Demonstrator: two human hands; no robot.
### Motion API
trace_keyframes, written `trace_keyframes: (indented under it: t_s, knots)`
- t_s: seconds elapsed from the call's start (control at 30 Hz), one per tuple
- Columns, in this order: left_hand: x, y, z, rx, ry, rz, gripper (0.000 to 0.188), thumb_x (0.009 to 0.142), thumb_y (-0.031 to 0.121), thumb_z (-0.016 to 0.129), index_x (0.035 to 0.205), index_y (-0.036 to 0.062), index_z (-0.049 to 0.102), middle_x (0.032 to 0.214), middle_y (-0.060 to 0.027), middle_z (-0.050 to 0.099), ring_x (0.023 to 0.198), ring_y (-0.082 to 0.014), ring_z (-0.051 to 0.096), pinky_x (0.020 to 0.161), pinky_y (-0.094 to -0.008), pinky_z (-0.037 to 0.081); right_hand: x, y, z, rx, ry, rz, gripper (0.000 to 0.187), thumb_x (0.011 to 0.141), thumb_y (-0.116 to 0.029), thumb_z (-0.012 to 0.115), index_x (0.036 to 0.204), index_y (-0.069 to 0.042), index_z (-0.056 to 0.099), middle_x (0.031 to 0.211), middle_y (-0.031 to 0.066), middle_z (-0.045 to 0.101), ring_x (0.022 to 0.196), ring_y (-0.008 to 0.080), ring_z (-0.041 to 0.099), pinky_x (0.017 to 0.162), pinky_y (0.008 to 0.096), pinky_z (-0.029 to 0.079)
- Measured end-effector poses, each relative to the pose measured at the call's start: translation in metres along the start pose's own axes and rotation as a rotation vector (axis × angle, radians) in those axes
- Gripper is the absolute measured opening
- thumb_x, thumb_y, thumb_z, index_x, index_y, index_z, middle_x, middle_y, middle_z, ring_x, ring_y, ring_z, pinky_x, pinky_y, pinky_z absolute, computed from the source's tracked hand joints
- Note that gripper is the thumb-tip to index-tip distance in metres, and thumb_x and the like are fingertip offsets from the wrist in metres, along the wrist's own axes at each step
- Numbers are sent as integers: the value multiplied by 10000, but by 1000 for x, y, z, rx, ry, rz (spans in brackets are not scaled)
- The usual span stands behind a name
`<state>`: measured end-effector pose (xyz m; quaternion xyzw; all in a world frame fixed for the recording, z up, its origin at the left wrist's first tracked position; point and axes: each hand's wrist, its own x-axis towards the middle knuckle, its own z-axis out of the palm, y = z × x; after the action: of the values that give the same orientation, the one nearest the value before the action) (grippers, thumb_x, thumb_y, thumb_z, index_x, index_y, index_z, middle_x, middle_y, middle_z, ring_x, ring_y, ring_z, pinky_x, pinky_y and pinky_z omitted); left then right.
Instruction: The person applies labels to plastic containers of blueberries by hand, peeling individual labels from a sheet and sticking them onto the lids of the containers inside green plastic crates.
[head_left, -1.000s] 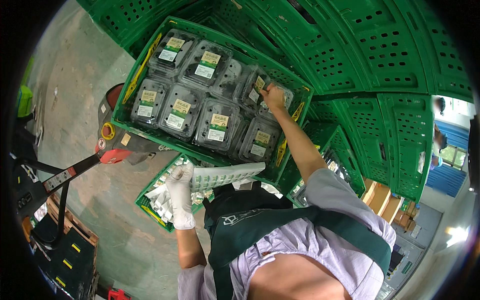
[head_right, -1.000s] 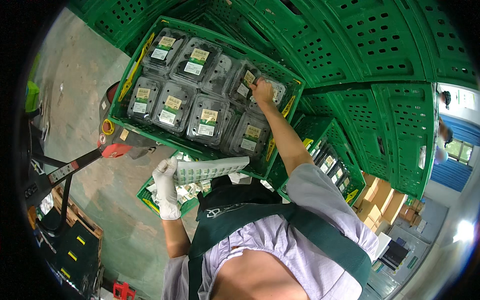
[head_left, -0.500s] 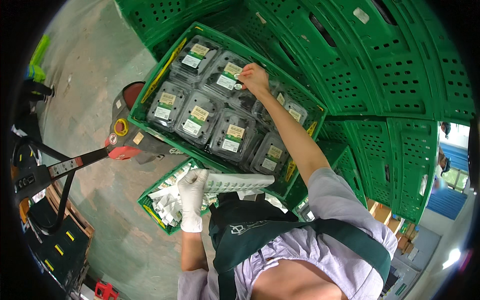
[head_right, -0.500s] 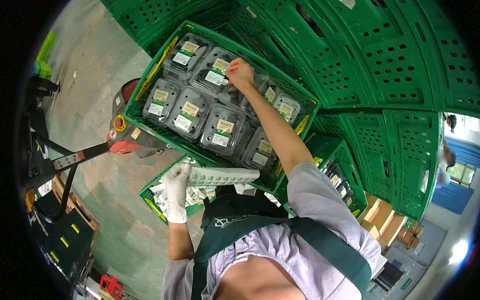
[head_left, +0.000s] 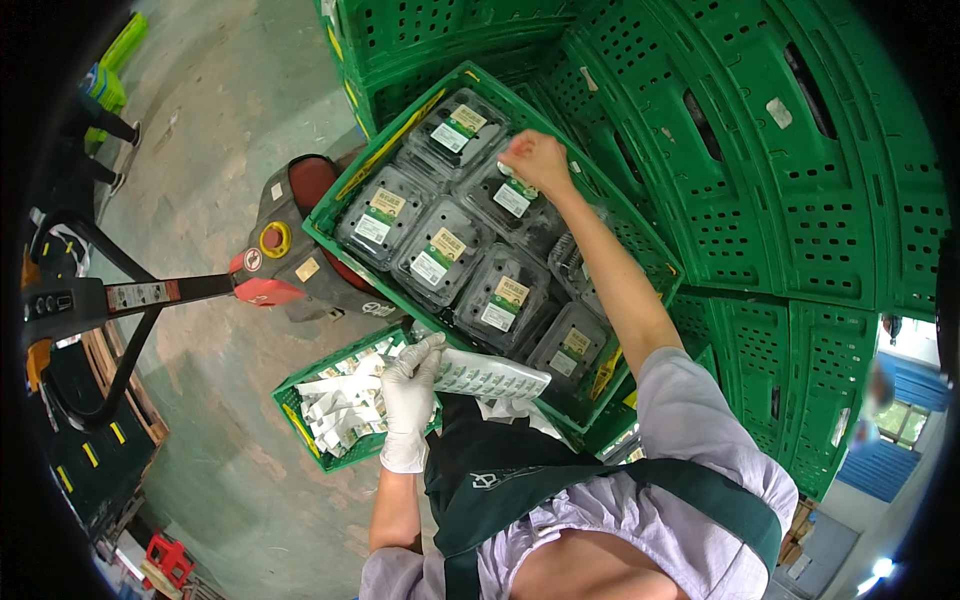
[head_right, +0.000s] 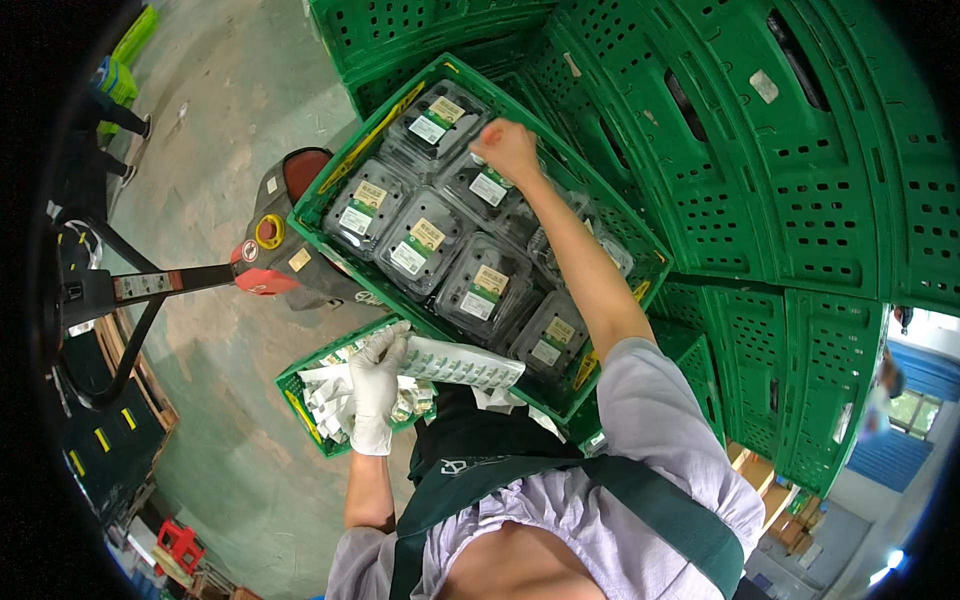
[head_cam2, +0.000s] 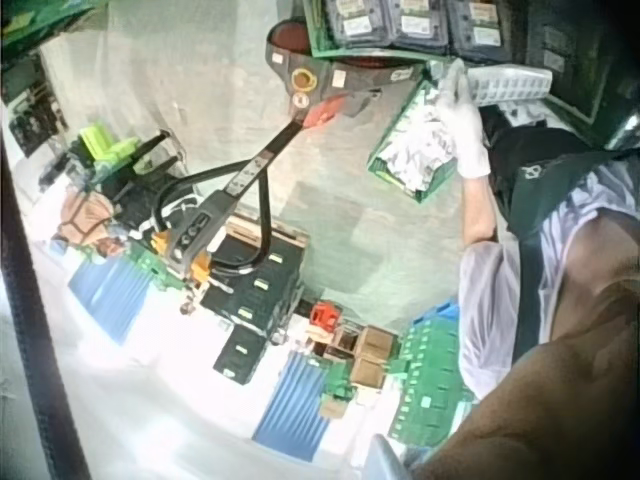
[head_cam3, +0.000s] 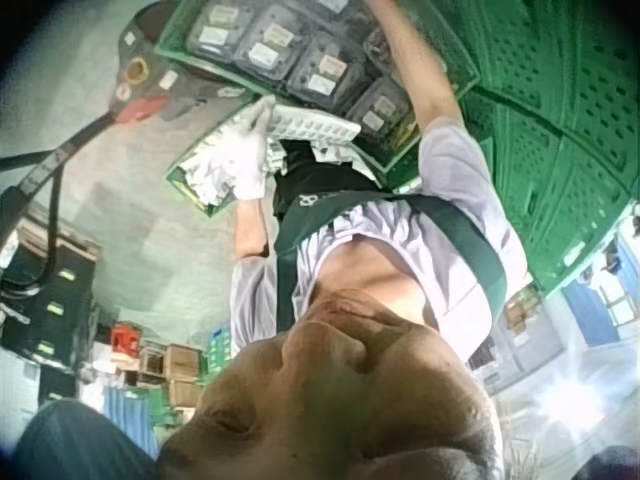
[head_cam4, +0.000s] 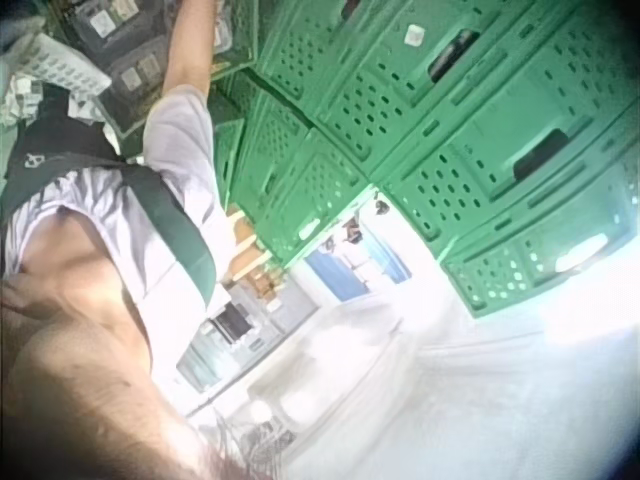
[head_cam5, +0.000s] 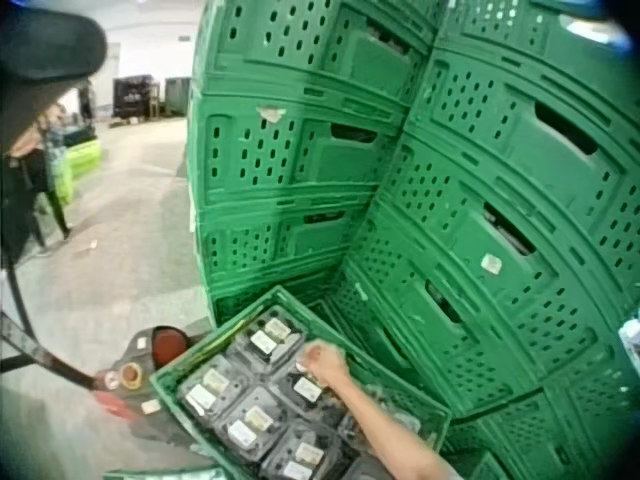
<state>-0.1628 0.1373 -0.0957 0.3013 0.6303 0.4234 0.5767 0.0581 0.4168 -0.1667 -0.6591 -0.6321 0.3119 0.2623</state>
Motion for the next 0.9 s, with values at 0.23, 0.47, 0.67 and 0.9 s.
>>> trace_keyframes:
  t_s: [0.23, 0.47, 0.67, 0.9]
  knots:
    - [11, 12, 0, -45, -16, -64, 275, 821, -15, 553, 1095, -13, 565, 858, -13, 598, 742, -46, 519, 670, -170, 421, 63, 2, 62, -144, 101, -276, 127, 666, -17, 607, 774, -54, 552, 705, 110, 620, 662, 228, 609, 618, 319, 487]
    - [27, 17, -1, -50, 19, -39, 196, 788, -13, 585, 979, -11, 627, 803, -15, 617, 677, -41, 512, 610, -186, 431, 37, 5, 53, -639, 341, -549, 103, 706, -33, 547, 808, -28, 533, 752, 144, 620, 686, 325, 591, 616, 405, 507]
    - [32, 17, -12, -27, 81, -5, 146, 791, -4, 589, 927, -34, 636, 734, 11, 586, 635, -38, 493, 570, -173, 403, -107, -103, 22, 176, -654, -213, 225, 727, -280, 693, 846, -92, 665, 755, 18, 647, 667, 98, 595, 625, 251, 475]
    - [39, 14, -8, 146, 128, 123, 50, 768, 38, 645, 772, -10, 632, 639, 29, 550, 587, -30, 458, 522, -179, 370, -166, -114, 12, 94, -643, -548, 146, 706, -172, 664, 739, -43, 605, 667, 81, 582, 689, 252, 559, 623, 349, 446]
